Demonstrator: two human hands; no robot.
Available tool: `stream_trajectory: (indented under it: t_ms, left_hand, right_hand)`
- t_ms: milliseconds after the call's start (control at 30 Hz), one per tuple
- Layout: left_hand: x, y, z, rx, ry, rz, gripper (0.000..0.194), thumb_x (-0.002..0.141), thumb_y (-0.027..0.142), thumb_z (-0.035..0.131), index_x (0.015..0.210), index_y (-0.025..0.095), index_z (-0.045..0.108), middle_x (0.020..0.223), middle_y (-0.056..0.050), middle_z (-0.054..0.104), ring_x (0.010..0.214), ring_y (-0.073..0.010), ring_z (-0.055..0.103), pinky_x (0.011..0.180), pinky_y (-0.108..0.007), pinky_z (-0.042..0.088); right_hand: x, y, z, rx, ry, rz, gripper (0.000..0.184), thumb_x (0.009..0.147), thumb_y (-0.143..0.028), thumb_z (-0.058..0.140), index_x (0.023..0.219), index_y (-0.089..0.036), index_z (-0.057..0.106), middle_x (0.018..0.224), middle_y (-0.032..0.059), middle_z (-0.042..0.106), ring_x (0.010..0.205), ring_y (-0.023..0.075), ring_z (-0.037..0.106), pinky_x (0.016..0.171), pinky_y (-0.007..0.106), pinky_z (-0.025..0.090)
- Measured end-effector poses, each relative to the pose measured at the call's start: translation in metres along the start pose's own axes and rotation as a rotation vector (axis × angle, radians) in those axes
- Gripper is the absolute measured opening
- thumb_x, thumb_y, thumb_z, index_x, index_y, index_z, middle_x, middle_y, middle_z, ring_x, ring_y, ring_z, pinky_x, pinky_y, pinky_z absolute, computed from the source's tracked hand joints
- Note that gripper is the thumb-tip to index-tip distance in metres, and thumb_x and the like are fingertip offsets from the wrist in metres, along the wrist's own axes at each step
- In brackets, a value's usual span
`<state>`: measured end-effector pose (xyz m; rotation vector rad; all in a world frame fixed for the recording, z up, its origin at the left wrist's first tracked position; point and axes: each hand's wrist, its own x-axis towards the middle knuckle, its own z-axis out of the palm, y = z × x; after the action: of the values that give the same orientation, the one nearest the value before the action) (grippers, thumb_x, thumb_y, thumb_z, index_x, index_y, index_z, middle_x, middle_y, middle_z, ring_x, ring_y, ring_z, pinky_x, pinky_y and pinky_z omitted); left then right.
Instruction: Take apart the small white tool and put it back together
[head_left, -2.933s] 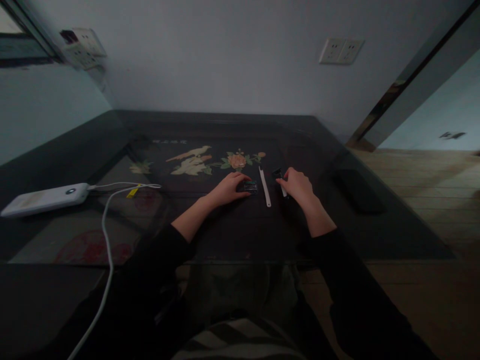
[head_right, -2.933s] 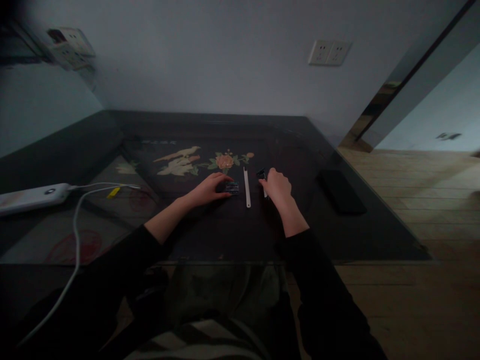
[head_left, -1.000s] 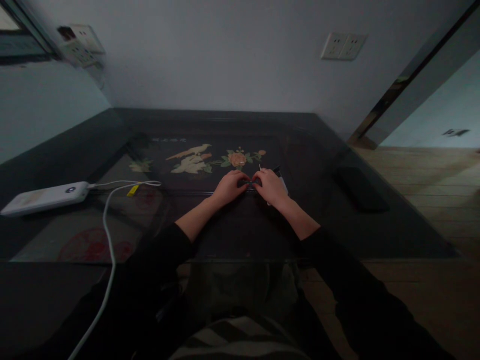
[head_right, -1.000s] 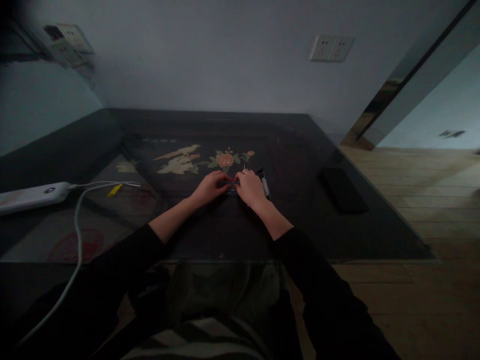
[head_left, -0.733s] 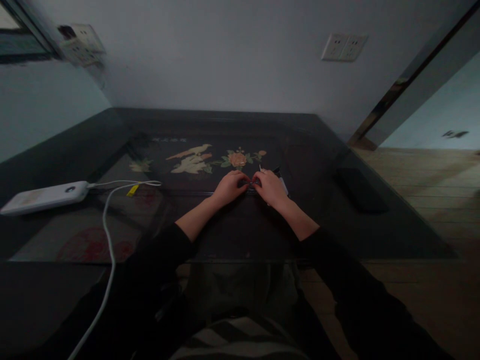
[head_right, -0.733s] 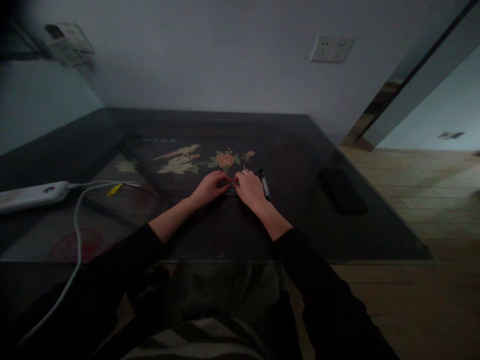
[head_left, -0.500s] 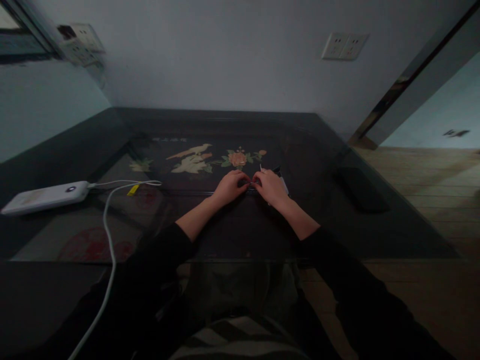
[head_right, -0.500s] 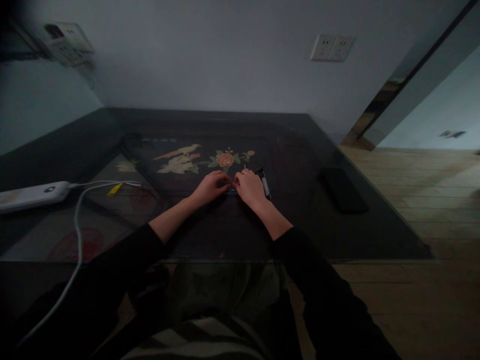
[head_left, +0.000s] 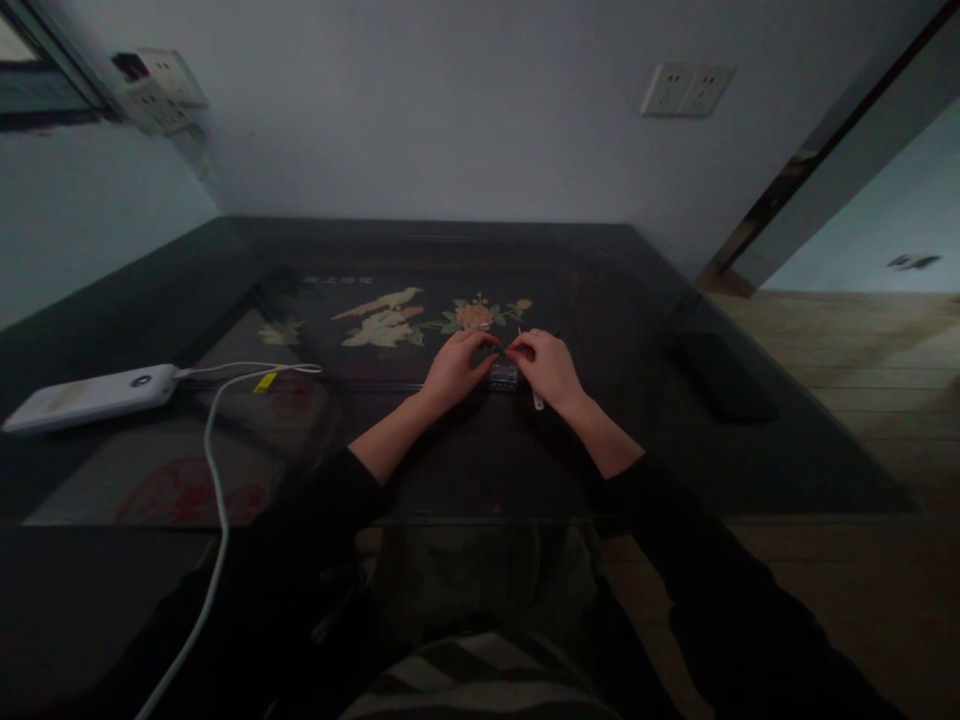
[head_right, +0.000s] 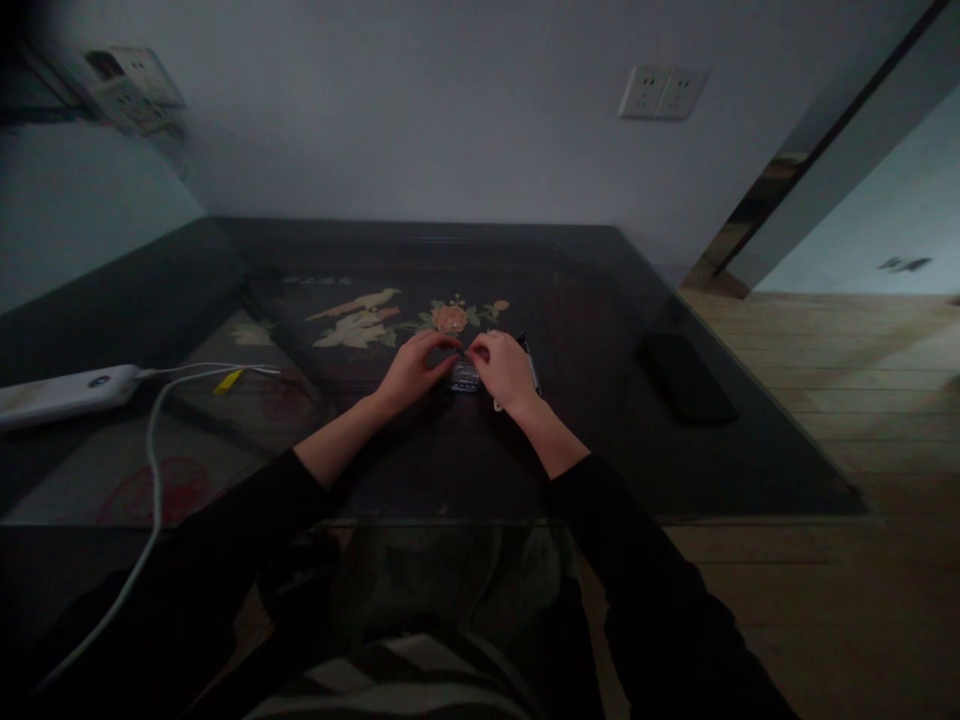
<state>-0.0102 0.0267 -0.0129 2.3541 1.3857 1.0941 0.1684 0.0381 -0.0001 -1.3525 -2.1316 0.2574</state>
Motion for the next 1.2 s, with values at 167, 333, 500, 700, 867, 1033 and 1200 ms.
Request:
stream_trajectory:
  t_ms: [167,333,500,700,867,1033,1200]
  left_hand:
    - [-0.003,0.009,-0.001,0.066,0.066,0.09,0.029,0.083,0.02,0.067,0.112,0.019,0.062,0.11,-0.008,0.067,0.11,-0.0226,0.06,0.098,-0.038,0.048]
    - [-0.005,0.01,0.004,0.116,0.097,0.12,0.034,0.08,0.022,0.071,0.112,0.02,0.063,0.111,-0.008,0.067,0.111,-0.0228,0.06,0.098,-0.038,0.048]
    - [-0.006,0.011,0.004,0.099,0.1,0.115,0.031,0.082,0.019,0.068,0.113,0.019,0.064,0.113,-0.008,0.067,0.112,-0.0228,0.06,0.099,-0.038,0.048]
    - [-0.004,0.015,0.003,-0.14,0.093,0.027,0.034,0.079,0.017,0.068,0.113,0.016,0.064,0.11,-0.011,0.069,0.107,-0.023,0.062,0.098,-0.041,0.048]
    - [0.001,0.014,0.005,-0.834,-0.011,-0.272,0.044,0.078,0.024,0.071,0.12,0.016,0.059,0.107,-0.011,0.07,0.102,-0.0205,0.065,0.092,-0.037,0.051]
    - [0.002,0.017,-0.002,-1.341,-0.119,-0.444,0.042,0.075,0.022,0.075,0.115,0.018,0.063,0.105,-0.006,0.071,0.093,-0.0161,0.068,0.097,-0.038,0.048]
    - [0.0,0.023,-0.009,-1.536,-0.226,-0.498,0.039,0.076,0.018,0.073,0.114,0.017,0.065,0.095,-0.004,0.073,0.09,-0.0148,0.069,0.101,-0.038,0.048]
  right_hand:
    - [0.001,0.0,0.003,0.29,0.08,0.1,0.015,0.084,-0.027,0.063,0.074,-0.017,0.068,0.072,0.0042,0.069,0.067,0.017,0.06,0.064,0.028,0.042]
    - [0.0,0.0,0.007,0.479,0.1,0.12,0.016,0.079,-0.027,0.065,0.067,-0.017,0.063,0.065,0.003,0.066,0.063,0.0167,0.06,0.063,0.029,0.042]
    - [0.0,-0.001,0.008,0.526,0.089,0.126,0.019,0.078,-0.031,0.065,0.065,-0.018,0.06,0.062,0.0013,0.063,0.061,0.016,0.058,0.06,0.028,0.041]
    - [0.0,-0.001,0.004,0.527,0.119,0.127,0.03,0.083,-0.041,0.062,0.065,-0.018,0.059,0.06,0.0009,0.06,0.06,0.0155,0.055,0.059,0.029,0.038]
    - [0.0,0.001,-0.008,0.553,0.191,-0.004,0.022,0.087,-0.037,0.061,0.08,-0.017,0.068,0.078,0.0047,0.067,0.071,0.017,0.058,0.067,0.031,0.043]
    - [-0.001,0.002,-0.016,0.599,0.183,-0.132,0.021,0.086,-0.04,0.066,0.083,-0.02,0.072,0.084,0.005,0.065,0.08,0.0188,0.06,0.07,0.033,0.046]
    - [0.0,0.005,-0.016,0.654,0.156,-0.165,0.022,0.084,-0.042,0.068,0.077,-0.022,0.072,0.079,0.0028,0.061,0.079,0.0176,0.059,0.071,0.033,0.046]
